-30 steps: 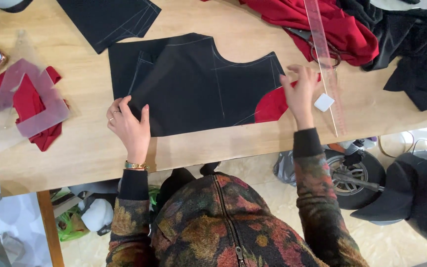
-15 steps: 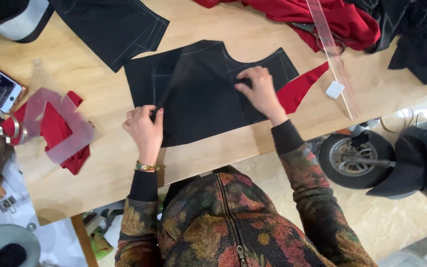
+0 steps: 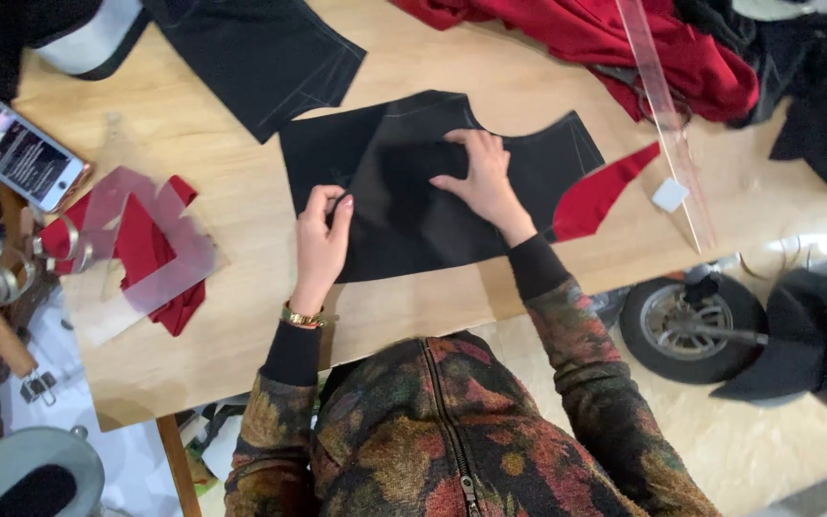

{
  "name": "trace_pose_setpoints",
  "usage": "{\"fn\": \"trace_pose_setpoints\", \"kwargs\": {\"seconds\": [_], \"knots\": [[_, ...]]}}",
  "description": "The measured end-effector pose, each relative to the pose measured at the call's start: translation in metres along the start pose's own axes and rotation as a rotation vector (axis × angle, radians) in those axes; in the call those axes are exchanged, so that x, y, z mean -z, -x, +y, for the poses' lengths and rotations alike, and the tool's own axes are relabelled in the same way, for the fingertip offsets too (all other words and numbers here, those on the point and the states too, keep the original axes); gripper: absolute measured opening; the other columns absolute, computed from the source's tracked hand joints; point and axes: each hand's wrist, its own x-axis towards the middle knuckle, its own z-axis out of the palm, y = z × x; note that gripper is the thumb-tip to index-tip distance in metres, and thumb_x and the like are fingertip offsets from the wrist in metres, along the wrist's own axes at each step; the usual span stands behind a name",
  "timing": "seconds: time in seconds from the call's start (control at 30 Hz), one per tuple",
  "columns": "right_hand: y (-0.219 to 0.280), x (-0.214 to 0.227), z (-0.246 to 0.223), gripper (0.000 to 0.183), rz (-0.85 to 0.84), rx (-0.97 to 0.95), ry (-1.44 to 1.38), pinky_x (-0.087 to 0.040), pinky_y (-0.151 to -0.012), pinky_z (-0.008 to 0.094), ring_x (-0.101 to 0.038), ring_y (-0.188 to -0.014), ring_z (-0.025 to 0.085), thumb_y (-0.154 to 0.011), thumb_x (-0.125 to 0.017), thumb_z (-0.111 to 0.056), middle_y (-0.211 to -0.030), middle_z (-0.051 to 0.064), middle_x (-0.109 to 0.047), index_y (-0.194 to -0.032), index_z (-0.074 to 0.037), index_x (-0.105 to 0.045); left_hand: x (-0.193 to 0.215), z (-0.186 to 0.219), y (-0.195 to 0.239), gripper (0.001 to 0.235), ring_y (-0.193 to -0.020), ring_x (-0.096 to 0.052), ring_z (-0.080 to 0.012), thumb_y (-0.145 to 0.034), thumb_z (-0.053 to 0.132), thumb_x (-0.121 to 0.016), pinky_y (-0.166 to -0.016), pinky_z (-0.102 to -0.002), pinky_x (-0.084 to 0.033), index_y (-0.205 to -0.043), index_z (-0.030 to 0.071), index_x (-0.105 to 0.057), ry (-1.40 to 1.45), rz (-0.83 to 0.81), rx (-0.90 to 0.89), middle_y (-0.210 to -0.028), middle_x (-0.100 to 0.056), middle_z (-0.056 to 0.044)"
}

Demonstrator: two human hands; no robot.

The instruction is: Marking fabric with a ruler and chalk before cutting out pattern pieces with scissors

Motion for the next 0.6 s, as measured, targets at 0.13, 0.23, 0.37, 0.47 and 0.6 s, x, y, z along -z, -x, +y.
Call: {"fn": "trace_pose_setpoints", "kwargs": {"seconds": [0.13, 0.23, 0.37, 0.47, 0.6], "knots": [[-0.033, 0.010, 0.034, 0.080, 0.016, -0.060, 0.021, -0.032, -0.102, 0.061, -0.045, -0.121, 0.038, -0.075, -0.092, -0.039, -0.126, 0.012, -0.053, -0.140, -0.017, -0.051, -0.010, -0.002, -0.010, 0.011, -0.092, -0.068, -0.0211, -0.108, 0.023, -0.057, -0.085, -0.040, -0.053, -0.113, 0.013, -0.059, 0.140, 0.015, 0.005, -0.084, -0.067, -0.010], [-0.060, 0.012, 0.070, 0.077, 0.047, -0.141, 0.030, -0.032, -0.101, 0.055, -0.042, -0.116, 0.030, -0.080, -0.092, -0.050, -0.117, 0.004, -0.050, -0.137, -0.020, -0.050, -0.011, 0.016, -0.018, 0.012, -0.086, -0.064, -0.0157, -0.110, 0.024, -0.052, -0.082, -0.038, -0.053, -0.113, 0.013, -0.057, 0.231, -0.023, -0.016, -0.081, -0.062, -0.006], [-0.079, 0.007, 0.073, 0.040, 0.039, -0.149, 0.012, -0.037, -0.094, 0.047, -0.055, -0.098, 0.022, -0.082, -0.089, -0.043, -0.094, -0.004, -0.060, -0.108, -0.021, -0.069, -0.016, 0.037, -0.027, 0.011, -0.085, -0.061, -0.0137, -0.110, 0.024, -0.052, -0.081, -0.036, -0.052, -0.113, 0.014, -0.056, 0.248, -0.048, -0.038, -0.080, -0.058, -0.005], [-0.086, -0.001, 0.079, 0.021, 0.074, -0.144, -0.007, -0.035, -0.099, 0.057, -0.063, -0.086, 0.018, -0.085, -0.087, -0.036, -0.083, -0.009, -0.065, -0.095, -0.024, -0.073, -0.020, 0.040, -0.030, 0.013, -0.086, -0.063, -0.0176, -0.111, 0.026, -0.050, -0.080, -0.037, -0.053, -0.113, 0.014, -0.055, 0.210, -0.060, -0.063, -0.085, -0.062, -0.009], [-0.077, 0.013, 0.065, 0.014, 0.220, -0.051, -0.108, -0.050, -0.088, 0.046, -0.067, -0.081, 0.019, -0.089, -0.085, -0.024, -0.086, -0.001, -0.067, -0.090, -0.020, -0.071, -0.025, 0.033, -0.029, 0.019, -0.097, -0.068, -0.0269, -0.112, 0.031, -0.047, -0.086, -0.045, -0.053, -0.113, 0.013, -0.054, 0.165, -0.055, -0.063, -0.107, -0.071, -0.017]]}}
